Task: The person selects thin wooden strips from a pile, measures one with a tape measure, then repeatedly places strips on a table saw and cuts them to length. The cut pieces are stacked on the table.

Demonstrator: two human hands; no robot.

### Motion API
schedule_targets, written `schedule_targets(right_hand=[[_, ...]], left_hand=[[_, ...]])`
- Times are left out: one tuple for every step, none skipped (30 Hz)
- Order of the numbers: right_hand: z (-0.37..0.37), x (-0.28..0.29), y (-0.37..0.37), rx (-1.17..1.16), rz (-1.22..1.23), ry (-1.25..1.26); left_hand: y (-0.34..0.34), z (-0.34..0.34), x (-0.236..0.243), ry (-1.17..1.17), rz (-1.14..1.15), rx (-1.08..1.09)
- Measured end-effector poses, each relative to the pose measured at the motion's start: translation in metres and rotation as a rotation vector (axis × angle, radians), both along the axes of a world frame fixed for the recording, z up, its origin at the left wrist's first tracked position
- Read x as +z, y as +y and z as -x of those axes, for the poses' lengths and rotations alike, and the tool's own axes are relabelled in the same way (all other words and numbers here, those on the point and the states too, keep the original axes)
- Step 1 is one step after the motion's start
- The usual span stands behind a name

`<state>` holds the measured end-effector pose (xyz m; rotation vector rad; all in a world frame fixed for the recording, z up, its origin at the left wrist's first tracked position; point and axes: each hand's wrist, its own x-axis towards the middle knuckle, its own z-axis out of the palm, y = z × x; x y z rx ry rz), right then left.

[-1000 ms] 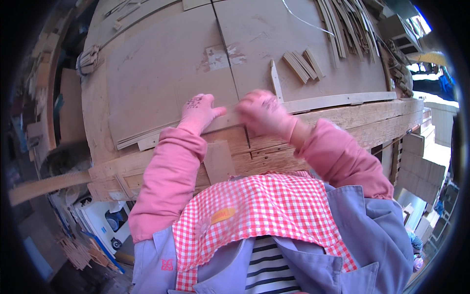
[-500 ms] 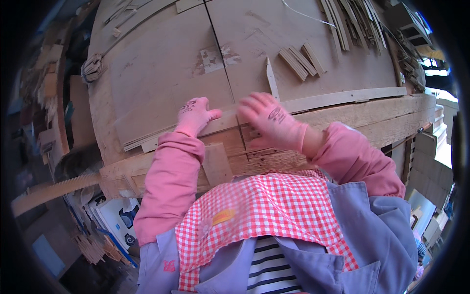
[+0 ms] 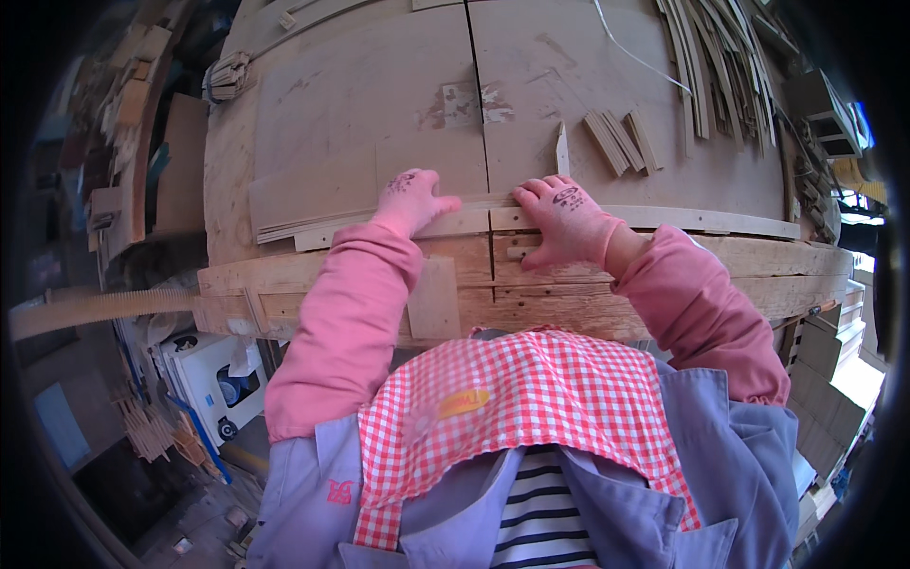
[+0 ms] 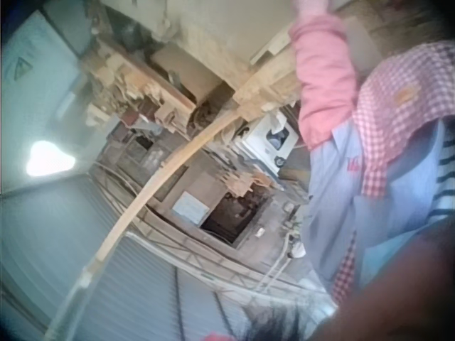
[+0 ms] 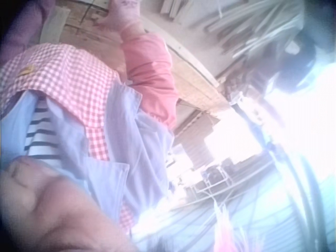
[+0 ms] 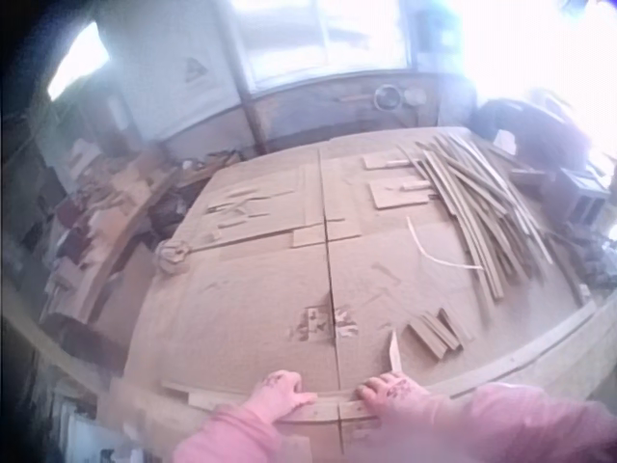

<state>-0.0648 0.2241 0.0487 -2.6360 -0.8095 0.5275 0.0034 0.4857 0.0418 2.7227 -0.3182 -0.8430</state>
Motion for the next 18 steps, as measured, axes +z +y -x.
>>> schedule_targets(right_hand=[[0.0,0.0,0.0,0.002,0.015,0.01],[0.0,0.001,0.001,0.001,0.018,0.005],[0.0,0.001,0.001,0.002,0.016,-0.002],[0.0,0.0,0.001,0.006,0.02,-0.005],[0.0,0.0,0.001,0.003,0.014,-0.011],[0.001,-0.001,0.001,0.002,0.013,-0.013],[0.001,-0.002,0.0,0.005,0.001,-0.023],[0.002,-0.003,0.0,0.0,0.0,-0.031],[0.002,-0.004,0.0,-0.001,-0.012,-0.049],[0.003,-0.005,0.0,-0.004,-0.023,-0.066],[0.003,-0.007,0.0,-0.004,-0.027,-0.076],[0.003,-0.008,0.001,-0.003,-0.03,-0.086],[0.004,-0.009,0.001,-0.003,-0.034,-0.097],[0.004,-0.01,0.001,-0.004,-0.029,-0.097],[0.005,-0.01,0.001,-0.007,-0.024,-0.098],[0.005,-0.011,0.001,-0.01,-0.018,-0.098],[0.005,-0.01,0.001,-0.012,-0.019,-0.096],[0.005,-0.01,0.001,-0.014,-0.021,-0.096]], left_hand=[[0.002,-0.002,0.001,0.027,0.018,0.0],[0.003,-0.004,0.001,0.036,0.023,-0.008],[0.003,-0.006,0.002,0.051,0.023,-0.015],[0.003,-0.007,0.002,0.069,0.02,-0.019],[0.003,-0.008,0.002,0.064,0.012,-0.025],[0.001,-0.009,0.002,0.061,0.001,-0.029],[0.0,-0.008,0.003,0.06,-0.011,-0.033],[-0.002,-0.008,0.003,0.054,-0.023,-0.029],[-0.003,-0.007,0.004,0.047,-0.034,-0.026],[-0.004,-0.006,0.005,0.046,-0.047,-0.022],[-0.005,-0.006,0.005,0.042,-0.054,-0.022],[-0.006,-0.006,0.005,0.041,-0.062,-0.02],[-0.006,-0.006,0.005,0.046,-0.072,-0.014],[-0.006,-0.005,0.005,0.041,-0.075,-0.014],[-0.006,-0.005,0.004,0.041,-0.079,-0.011],[-0.006,-0.005,0.002,0.041,-0.082,-0.009],[-0.005,-0.004,0.001,0.008,-0.06,-0.01],[-0.003,-0.004,-0.001,-0.026,-0.039,-0.011]])
